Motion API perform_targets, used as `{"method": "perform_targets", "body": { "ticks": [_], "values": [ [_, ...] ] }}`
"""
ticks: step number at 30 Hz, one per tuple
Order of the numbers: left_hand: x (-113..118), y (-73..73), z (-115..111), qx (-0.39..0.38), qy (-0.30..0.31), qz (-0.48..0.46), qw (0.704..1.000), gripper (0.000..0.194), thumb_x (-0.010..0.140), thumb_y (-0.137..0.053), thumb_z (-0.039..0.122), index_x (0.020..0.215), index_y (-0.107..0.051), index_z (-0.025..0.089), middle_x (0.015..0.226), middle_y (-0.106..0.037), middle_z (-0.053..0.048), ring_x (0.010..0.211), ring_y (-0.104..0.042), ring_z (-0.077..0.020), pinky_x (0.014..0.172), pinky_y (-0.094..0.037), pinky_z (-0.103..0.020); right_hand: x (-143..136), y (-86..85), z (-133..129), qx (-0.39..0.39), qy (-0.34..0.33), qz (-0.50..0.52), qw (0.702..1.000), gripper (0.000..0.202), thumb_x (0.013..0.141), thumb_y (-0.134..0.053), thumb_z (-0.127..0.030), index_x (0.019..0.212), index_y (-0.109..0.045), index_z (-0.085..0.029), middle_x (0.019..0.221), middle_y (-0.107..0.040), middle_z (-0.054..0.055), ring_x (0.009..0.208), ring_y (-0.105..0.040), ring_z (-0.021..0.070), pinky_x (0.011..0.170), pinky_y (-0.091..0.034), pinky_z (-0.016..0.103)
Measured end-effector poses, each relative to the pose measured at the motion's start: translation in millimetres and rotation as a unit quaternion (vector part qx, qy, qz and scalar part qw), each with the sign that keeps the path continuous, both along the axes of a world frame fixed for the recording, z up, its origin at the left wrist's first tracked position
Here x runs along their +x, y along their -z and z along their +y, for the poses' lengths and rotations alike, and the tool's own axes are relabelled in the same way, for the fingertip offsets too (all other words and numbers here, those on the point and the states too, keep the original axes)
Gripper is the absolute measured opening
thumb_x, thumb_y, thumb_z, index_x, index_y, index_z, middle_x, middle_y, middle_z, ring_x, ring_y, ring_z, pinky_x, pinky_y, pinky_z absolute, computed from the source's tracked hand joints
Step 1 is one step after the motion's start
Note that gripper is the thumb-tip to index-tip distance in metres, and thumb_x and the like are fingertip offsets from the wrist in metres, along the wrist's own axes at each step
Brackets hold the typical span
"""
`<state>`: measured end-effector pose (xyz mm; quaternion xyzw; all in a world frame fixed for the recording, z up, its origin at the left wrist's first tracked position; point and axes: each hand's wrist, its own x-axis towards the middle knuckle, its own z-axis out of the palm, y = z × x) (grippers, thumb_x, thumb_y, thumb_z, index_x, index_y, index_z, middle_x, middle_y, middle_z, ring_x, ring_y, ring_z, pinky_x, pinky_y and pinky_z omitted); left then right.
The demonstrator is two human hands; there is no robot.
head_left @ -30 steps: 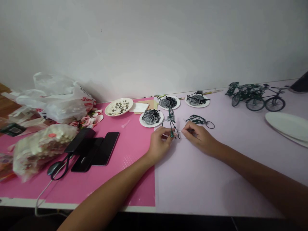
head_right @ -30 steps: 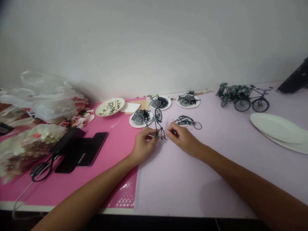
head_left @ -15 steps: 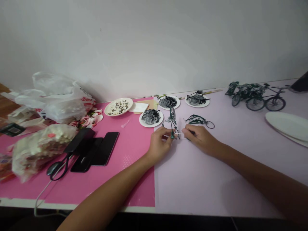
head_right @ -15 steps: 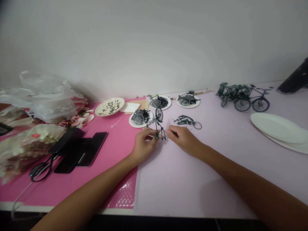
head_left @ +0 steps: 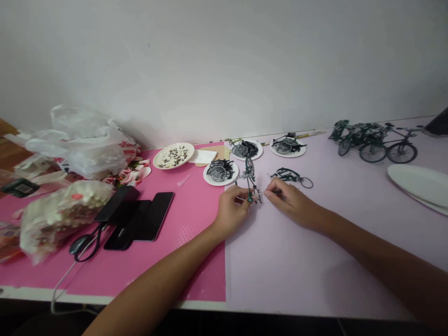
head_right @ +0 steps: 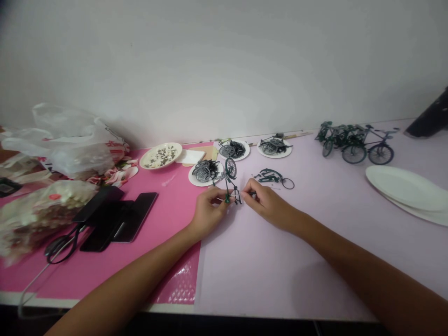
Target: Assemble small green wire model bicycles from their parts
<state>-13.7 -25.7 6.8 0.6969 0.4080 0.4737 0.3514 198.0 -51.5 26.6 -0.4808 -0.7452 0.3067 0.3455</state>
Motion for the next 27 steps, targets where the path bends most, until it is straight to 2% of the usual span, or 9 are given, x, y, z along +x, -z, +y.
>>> {"method": "perform_targets", "body": {
  "ticks": [8, 13, 16, 22, 27],
  "values": [
    [-0.9, 0.0, -0.7, -0.006, -0.009, 0.007, 1.000, 0.019, 0.086, -0.078, 0.029, 0.098, -0.084, 0.015, 0.082, -0.071, -0.007, 0.069, -0.067, -0.0139, 0.066, -0.058, -0.025, -1.4, -3.6, -0.9, 0.035, 0.005, -0.051, 0.998, 0.025, 0.105, -0.049, -0.043, 0.089, -0.051, -0.024, 0.073, -0.057, -0.001, 0.060, -0.048, 0.0152, 0.056, -0.034, 0.029],
    [-0.7, 0.1, -1.8, 0.002, -0.004, 0.011, 1.000, 0.019, 0.086, -0.078, 0.029, 0.098, -0.084, 0.016, 0.083, -0.072, -0.007, 0.069, -0.067, -0.0144, 0.066, -0.059, -0.025, -3.7, -1.0, -0.8, 0.043, 0.025, -0.065, 0.997, 0.035, 0.105, -0.047, -0.045, 0.077, -0.041, -0.025, 0.064, -0.049, -0.003, 0.056, -0.045, 0.0148, 0.054, -0.032, 0.029],
    [-0.4, 1.4, -1.4, 0.012, 0.000, 0.014, 1.000, 0.019, 0.086, -0.077, 0.027, 0.100, -0.084, 0.016, 0.083, -0.072, -0.007, 0.069, -0.066, -0.0140, 0.066, -0.058, -0.025, -4.7, -0.6, -1.0, 0.039, 0.036, -0.074, 0.996, 0.040, 0.105, -0.045, -0.047, 0.073, -0.038, -0.025, 0.061, -0.050, -0.003, 0.055, -0.045, 0.0149, 0.055, -0.031, 0.030],
    [-0.5, 1.2, -1.7, 0.019, 0.000, 0.017, 1.000, 0.019, 0.087, -0.077, 0.026, 0.102, -0.084, 0.018, 0.085, -0.071, -0.007, 0.071, -0.067, -0.0139, 0.066, -0.058, -0.024, -4.7, -1.5, -1.4, 0.037, 0.034, -0.070, 0.996, 0.048, 0.107, -0.041, -0.049, 0.067, -0.047, -0.023, 0.060, -0.055, -0.001, 0.057, -0.051, 0.0160, 0.060, -0.037, 0.031],
    [-0.3, -2.4, -2.9, 0.014, -0.003, 0.013, 1.000, 0.018, 0.088, -0.075, 0.026, 0.104, -0.083, 0.019, 0.089, -0.071, -0.007, 0.077, -0.069, -0.0150, 0.066, -0.058, -0.023, -4.1, -2.9, -2.4, 0.032, 0.016, -0.072, 0.997, 0.045, 0.108, -0.039, -0.048, 0.075, -0.055, -0.022, 0.064, -0.056, -0.001, 0.059, -0.050, 0.0166, 0.060, -0.038, 0.031]
  ]
}}
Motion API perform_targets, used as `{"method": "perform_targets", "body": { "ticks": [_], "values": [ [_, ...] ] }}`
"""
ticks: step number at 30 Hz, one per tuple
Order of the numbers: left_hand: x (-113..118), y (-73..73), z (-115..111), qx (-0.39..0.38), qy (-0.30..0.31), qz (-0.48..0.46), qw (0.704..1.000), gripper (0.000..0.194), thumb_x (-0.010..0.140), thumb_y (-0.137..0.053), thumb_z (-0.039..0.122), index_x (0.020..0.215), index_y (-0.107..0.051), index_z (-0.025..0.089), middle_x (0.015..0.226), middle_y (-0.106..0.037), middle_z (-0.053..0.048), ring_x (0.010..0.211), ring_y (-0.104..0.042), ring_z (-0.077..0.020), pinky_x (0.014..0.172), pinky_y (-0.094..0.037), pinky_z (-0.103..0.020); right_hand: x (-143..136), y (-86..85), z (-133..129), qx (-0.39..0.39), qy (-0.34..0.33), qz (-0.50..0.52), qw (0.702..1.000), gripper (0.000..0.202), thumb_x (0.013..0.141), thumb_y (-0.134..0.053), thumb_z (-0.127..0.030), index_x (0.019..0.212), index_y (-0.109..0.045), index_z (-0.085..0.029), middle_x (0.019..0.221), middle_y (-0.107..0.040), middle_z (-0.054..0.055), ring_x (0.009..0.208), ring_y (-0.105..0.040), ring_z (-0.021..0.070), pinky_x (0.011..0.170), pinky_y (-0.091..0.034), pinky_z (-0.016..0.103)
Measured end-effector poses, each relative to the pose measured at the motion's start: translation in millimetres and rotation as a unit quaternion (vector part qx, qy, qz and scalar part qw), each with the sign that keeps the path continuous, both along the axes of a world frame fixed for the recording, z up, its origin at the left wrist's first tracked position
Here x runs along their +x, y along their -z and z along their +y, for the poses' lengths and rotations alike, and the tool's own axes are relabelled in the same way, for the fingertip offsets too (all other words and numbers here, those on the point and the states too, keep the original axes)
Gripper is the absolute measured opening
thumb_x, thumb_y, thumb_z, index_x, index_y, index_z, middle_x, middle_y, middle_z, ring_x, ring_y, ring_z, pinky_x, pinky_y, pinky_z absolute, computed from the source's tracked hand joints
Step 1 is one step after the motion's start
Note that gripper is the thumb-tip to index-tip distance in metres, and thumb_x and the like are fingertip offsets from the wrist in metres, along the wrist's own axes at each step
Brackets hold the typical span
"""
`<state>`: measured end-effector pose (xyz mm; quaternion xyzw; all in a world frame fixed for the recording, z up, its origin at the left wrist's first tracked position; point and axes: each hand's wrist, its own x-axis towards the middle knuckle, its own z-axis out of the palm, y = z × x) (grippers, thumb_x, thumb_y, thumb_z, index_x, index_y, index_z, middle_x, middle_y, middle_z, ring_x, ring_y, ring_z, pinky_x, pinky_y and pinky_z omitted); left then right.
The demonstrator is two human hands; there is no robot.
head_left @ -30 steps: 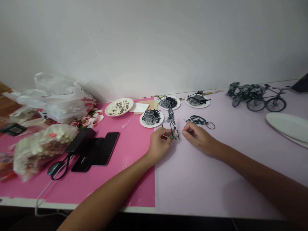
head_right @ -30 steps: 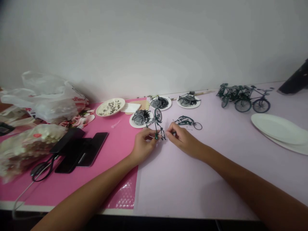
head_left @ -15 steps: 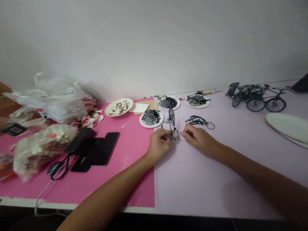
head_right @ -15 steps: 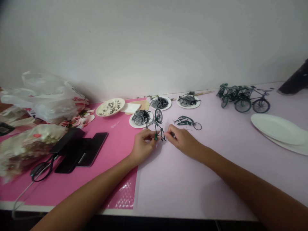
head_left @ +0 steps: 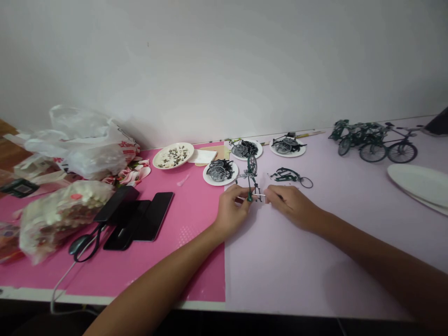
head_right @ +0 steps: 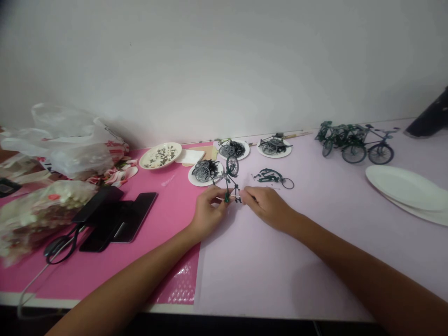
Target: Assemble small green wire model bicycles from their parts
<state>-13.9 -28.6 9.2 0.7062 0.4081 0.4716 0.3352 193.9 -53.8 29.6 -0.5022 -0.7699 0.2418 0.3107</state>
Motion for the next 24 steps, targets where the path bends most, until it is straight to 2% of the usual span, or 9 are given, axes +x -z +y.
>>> {"method": "perform_targets", "body": {
  "ticks": [2, 5, 10, 14, 19, 24],
  "values": [
    [0.4, 0.4, 0.6, -0.015, -0.003, -0.013, 1.000, 0.022, 0.089, -0.075, 0.028, 0.108, -0.082, 0.019, 0.093, -0.073, -0.008, 0.077, -0.070, -0.0151, 0.066, -0.057, -0.023, -0.5, 0.4, 0.1, 0.013, -0.019, -0.012, 1.000, 0.040, 0.108, -0.041, -0.046, 0.080, -0.057, -0.022, 0.072, -0.061, 0.001, 0.066, -0.054, 0.0182, 0.064, -0.041, 0.032],
    [1.2, 2.0, 3.3, -0.087, 0.018, -0.053, 0.995, 0.029, 0.090, -0.076, 0.035, 0.113, -0.078, 0.017, 0.093, -0.077, -0.009, 0.075, -0.072, -0.0163, 0.064, -0.055, -0.024, -2.4, 1.8, 0.2, 0.034, -0.030, -0.015, 0.999, 0.034, 0.108, -0.044, -0.044, 0.087, -0.059, -0.023, 0.083, -0.066, 0.004, 0.074, -0.058, 0.0195, 0.069, -0.043, 0.033],
    [2.0, 2.2, 9.2, -0.179, 0.063, -0.144, 0.971, 0.042, 0.080, -0.086, 0.046, 0.103, -0.076, 0.012, 0.085, -0.078, -0.009, 0.073, -0.075, -0.0184, 0.064, -0.057, -0.026, -3.9, 3.5, 0.3, 0.050, -0.006, 0.011, 0.999, 0.030, 0.108, -0.043, -0.042, 0.095, -0.062, -0.023, 0.086, -0.068, 0.005, 0.078, -0.061, 0.0209, 0.072, -0.045, 0.034],
    [2.8, 0.2, 9.8, -0.215, 0.095, -0.200, 0.951, 0.050, 0.072, -0.091, 0.050, 0.100, -0.074, 0.013, 0.093, -0.080, -0.010, 0.080, -0.076, -0.0194, 0.079, -0.062, -0.033, -1.0, 6.2, 2.3, 0.063, 0.000, 0.026, 0.998, 0.028, 0.108, -0.043, -0.038, 0.104, -0.067, -0.023, 0.094, -0.072, 0.007, 0.082, -0.064, 0.0225, 0.072, -0.046, 0.035],
    [2.2, -2.6, 9.2, -0.232, 0.109, -0.199, 0.946, 0.046, 0.071, -0.092, 0.046, 0.094, -0.071, 0.013, 0.091, -0.079, -0.010, 0.081, -0.075, -0.0188, 0.081, -0.062, -0.034, 0.5, 9.3, 4.4, 0.072, 0.000, 0.031, 0.997, 0.028, 0.107, -0.045, -0.037, 0.105, -0.069, -0.023, 0.093, -0.073, 0.006, 0.080, -0.064, 0.0217, 0.070, -0.046, 0.034],
    [1.0, -1.3, 11.6, -0.233, 0.130, -0.203, 0.942, 0.041, 0.074, -0.090, 0.040, 0.094, -0.066, 0.015, 0.095, -0.078, -0.009, 0.086, -0.075, -0.0184, 0.085, -0.060, -0.034, -0.3, 8.3, 4.0, 0.063, 0.006, 0.032, 0.997, 0.027, 0.106, -0.046, -0.037, 0.106, -0.069, -0.023, 0.082, -0.069, 0.003, 0.070, -0.059, 0.0195, 0.066, -0.044, 0.032]
  ]
}}
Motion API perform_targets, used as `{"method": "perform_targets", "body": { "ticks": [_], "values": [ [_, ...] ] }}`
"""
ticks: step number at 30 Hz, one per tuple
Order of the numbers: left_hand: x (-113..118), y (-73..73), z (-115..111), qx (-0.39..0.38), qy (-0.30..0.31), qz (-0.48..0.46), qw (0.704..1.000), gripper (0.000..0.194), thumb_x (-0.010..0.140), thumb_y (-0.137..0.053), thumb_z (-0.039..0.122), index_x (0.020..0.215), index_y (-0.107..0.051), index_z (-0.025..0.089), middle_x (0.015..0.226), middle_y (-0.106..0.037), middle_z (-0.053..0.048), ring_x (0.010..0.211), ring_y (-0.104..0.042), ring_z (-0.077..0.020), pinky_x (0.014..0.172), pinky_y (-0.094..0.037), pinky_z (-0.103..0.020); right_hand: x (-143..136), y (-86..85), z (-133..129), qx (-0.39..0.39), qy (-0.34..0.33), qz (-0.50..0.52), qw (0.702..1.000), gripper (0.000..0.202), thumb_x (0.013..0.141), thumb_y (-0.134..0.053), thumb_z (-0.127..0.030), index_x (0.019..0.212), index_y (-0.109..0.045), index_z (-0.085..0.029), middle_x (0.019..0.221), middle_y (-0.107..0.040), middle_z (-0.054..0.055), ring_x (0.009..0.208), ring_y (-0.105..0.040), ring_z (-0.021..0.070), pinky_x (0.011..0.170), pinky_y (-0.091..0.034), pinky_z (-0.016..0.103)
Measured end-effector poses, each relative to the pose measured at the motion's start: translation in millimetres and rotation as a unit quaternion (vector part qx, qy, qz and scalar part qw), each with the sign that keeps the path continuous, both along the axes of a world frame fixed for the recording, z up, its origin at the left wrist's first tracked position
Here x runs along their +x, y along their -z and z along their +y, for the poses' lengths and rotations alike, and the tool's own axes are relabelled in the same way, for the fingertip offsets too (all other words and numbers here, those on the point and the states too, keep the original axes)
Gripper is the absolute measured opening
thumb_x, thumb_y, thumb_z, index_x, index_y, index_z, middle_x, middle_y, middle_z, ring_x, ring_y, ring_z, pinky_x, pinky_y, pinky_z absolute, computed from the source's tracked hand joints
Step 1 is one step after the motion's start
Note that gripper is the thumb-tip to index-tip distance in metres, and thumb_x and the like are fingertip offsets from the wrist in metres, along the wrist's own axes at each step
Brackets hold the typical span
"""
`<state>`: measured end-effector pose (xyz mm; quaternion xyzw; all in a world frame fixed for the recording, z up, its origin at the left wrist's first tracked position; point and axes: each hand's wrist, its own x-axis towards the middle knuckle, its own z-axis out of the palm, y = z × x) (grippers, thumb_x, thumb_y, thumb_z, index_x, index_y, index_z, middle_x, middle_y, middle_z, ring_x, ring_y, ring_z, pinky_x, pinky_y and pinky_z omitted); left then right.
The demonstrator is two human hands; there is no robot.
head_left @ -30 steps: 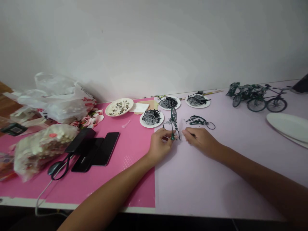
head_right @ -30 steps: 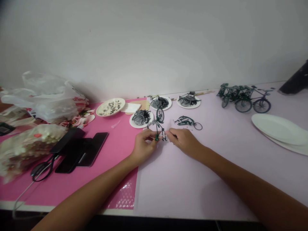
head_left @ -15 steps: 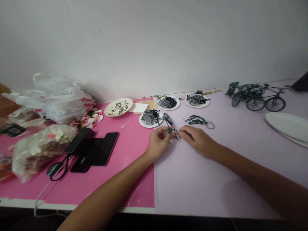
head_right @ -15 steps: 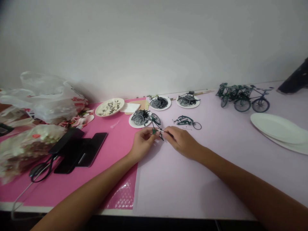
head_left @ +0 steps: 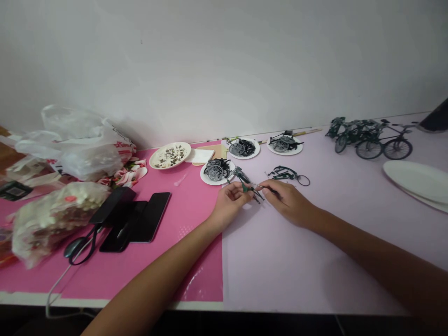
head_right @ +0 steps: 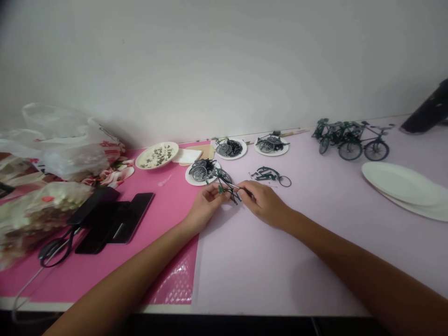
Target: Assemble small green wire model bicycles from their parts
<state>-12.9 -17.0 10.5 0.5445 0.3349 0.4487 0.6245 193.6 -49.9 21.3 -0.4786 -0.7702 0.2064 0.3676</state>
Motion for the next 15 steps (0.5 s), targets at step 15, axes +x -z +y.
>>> {"method": "perform_targets", "body": {
  "ticks": [15],
  "values": [
    [-0.8, 5.7, 2.6, 0.028, 0.042, 0.005, 0.999, 0.046, 0.081, -0.085, 0.045, 0.095, -0.049, 0.021, 0.097, -0.073, -0.005, 0.088, -0.069, -0.0159, 0.084, -0.052, -0.030, -2.4, -1.3, -1.9, -0.048, -0.042, 0.015, 0.998, 0.029, 0.107, -0.045, -0.040, 0.102, -0.068, -0.022, 0.086, -0.072, 0.004, 0.075, -0.063, 0.0194, 0.067, -0.046, 0.030]
  ]
}}
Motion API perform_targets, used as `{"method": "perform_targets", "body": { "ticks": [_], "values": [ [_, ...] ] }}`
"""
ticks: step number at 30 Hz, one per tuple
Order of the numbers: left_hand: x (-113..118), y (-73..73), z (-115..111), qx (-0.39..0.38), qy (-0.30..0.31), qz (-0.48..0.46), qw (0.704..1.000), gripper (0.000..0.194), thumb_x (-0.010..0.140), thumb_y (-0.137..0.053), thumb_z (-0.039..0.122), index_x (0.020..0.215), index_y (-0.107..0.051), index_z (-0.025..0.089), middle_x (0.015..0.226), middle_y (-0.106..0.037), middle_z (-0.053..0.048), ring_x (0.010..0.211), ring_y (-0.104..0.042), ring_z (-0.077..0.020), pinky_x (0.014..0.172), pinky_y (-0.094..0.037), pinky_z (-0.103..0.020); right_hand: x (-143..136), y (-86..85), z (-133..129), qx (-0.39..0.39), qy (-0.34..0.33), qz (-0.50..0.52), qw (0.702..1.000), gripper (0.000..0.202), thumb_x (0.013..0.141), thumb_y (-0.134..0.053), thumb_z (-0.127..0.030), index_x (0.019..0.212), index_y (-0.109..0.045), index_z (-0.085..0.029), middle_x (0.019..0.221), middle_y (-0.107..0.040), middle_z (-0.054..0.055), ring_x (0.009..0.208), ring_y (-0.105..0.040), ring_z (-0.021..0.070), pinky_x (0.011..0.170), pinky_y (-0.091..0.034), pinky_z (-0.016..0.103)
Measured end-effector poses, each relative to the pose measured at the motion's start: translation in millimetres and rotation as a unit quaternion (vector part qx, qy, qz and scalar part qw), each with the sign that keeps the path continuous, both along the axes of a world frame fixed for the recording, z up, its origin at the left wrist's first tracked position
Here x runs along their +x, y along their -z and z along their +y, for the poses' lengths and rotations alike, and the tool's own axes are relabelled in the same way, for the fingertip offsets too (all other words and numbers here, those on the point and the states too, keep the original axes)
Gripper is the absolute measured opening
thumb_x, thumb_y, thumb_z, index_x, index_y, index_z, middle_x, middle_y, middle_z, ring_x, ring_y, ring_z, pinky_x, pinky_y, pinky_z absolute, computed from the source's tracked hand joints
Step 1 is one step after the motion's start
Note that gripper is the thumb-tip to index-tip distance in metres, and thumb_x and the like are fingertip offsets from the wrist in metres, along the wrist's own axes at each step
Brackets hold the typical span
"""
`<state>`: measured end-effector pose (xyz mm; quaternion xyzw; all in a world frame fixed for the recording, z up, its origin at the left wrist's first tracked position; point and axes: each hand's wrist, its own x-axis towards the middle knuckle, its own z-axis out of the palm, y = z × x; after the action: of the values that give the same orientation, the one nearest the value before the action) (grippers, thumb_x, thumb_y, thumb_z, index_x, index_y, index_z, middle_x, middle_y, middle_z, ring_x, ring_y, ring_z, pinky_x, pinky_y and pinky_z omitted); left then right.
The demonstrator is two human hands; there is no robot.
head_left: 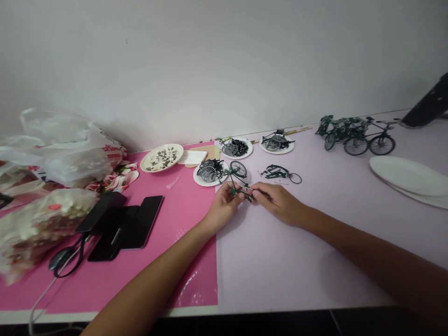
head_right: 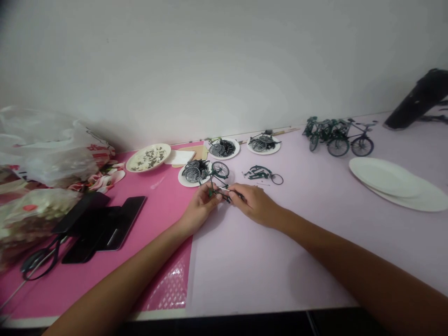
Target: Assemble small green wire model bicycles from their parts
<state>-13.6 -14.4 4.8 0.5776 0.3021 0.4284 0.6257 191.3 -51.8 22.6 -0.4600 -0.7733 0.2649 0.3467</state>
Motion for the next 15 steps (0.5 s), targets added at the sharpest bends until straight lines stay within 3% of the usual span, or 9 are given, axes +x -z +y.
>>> {"method": "perform_targets", "body": {
  "ticks": [15],
  "values": [
    [0.9, 2.8, -0.6, 0.007, 0.010, -0.015, 1.000, 0.047, 0.083, -0.086, 0.044, 0.098, -0.048, 0.020, 0.095, -0.071, -0.004, 0.087, -0.067, -0.0161, 0.085, -0.050, -0.033, -0.5, 2.4, 0.9, -0.004, -0.016, 0.013, 1.000, 0.031, 0.107, -0.044, -0.040, 0.103, -0.069, -0.021, 0.087, -0.072, 0.005, 0.075, -0.062, 0.0196, 0.070, -0.045, 0.031]
  ]
}}
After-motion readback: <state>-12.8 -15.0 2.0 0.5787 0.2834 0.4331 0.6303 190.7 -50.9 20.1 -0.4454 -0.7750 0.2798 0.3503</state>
